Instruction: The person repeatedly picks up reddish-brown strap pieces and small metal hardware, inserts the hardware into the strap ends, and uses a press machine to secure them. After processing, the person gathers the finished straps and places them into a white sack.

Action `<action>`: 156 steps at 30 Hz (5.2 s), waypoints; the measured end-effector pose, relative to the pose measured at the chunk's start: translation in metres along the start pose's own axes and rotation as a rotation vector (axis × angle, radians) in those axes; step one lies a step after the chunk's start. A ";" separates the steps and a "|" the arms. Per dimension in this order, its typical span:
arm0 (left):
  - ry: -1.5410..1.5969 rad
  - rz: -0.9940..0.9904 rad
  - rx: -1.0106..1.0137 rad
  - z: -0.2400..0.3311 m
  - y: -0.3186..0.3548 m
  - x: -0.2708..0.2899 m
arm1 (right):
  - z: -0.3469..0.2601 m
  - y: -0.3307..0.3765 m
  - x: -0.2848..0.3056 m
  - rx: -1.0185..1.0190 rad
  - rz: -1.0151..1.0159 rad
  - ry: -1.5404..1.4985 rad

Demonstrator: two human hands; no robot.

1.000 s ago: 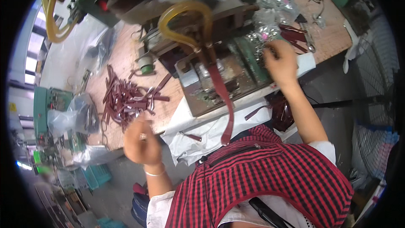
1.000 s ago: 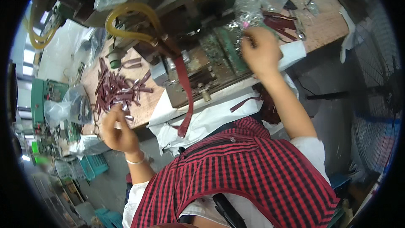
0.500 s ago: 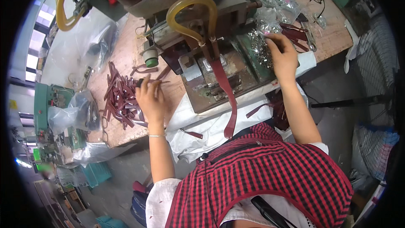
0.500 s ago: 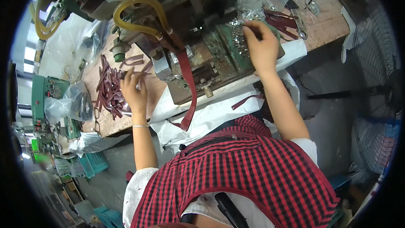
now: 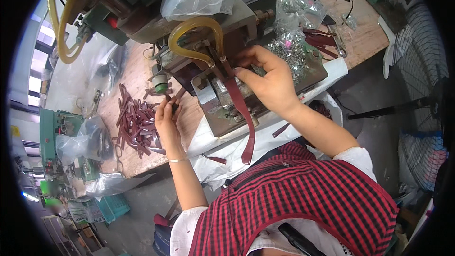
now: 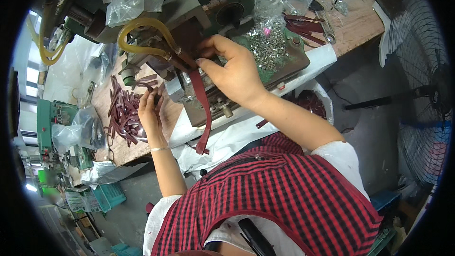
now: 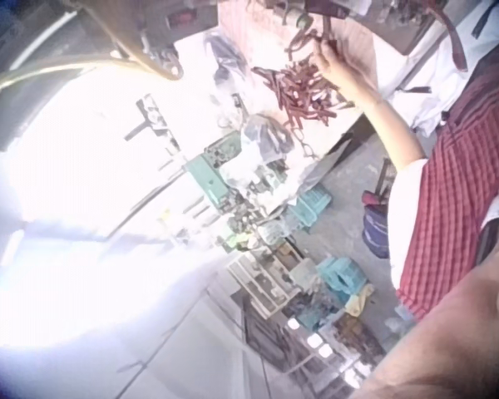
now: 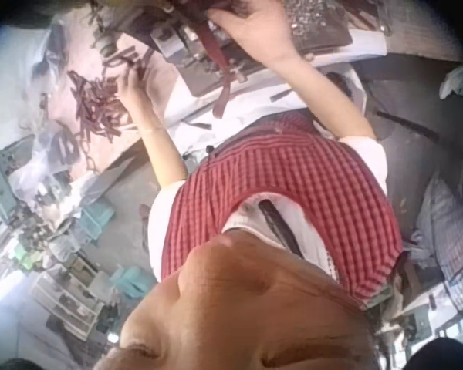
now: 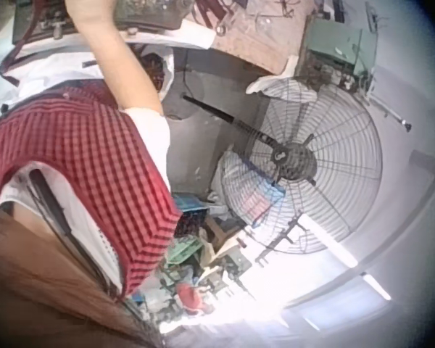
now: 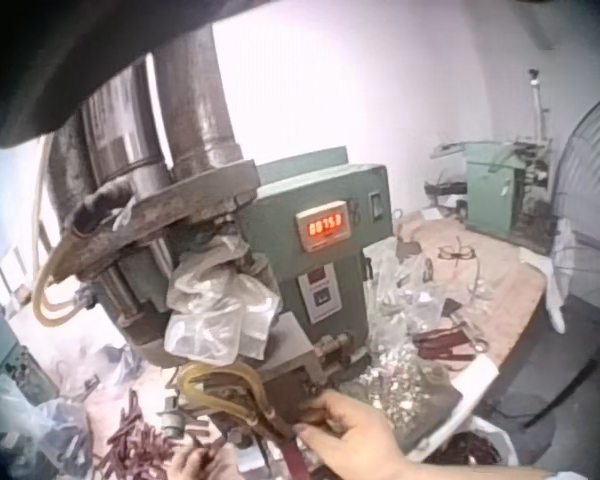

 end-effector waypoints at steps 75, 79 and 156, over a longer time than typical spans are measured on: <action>-0.402 -0.221 -0.174 0.035 -0.009 -0.010 | 0.041 0.037 0.100 -0.203 0.050 0.194; -0.506 -0.128 -0.223 0.035 -0.005 -0.039 | -0.012 0.001 0.037 0.018 -0.047 0.121; -0.252 -0.084 -0.323 0.016 0.011 -0.007 | 0.015 0.004 -0.011 -0.163 -0.064 -0.109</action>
Point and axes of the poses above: each hand's wrist, its own y-axis away from the middle knuckle, its own x-axis out of the back of the hand, z = x × y, the point moved 9 cm from there along -y, towards the middle knuckle, and after that the axes turned 8 degrees about y, right-handed, at the moved point
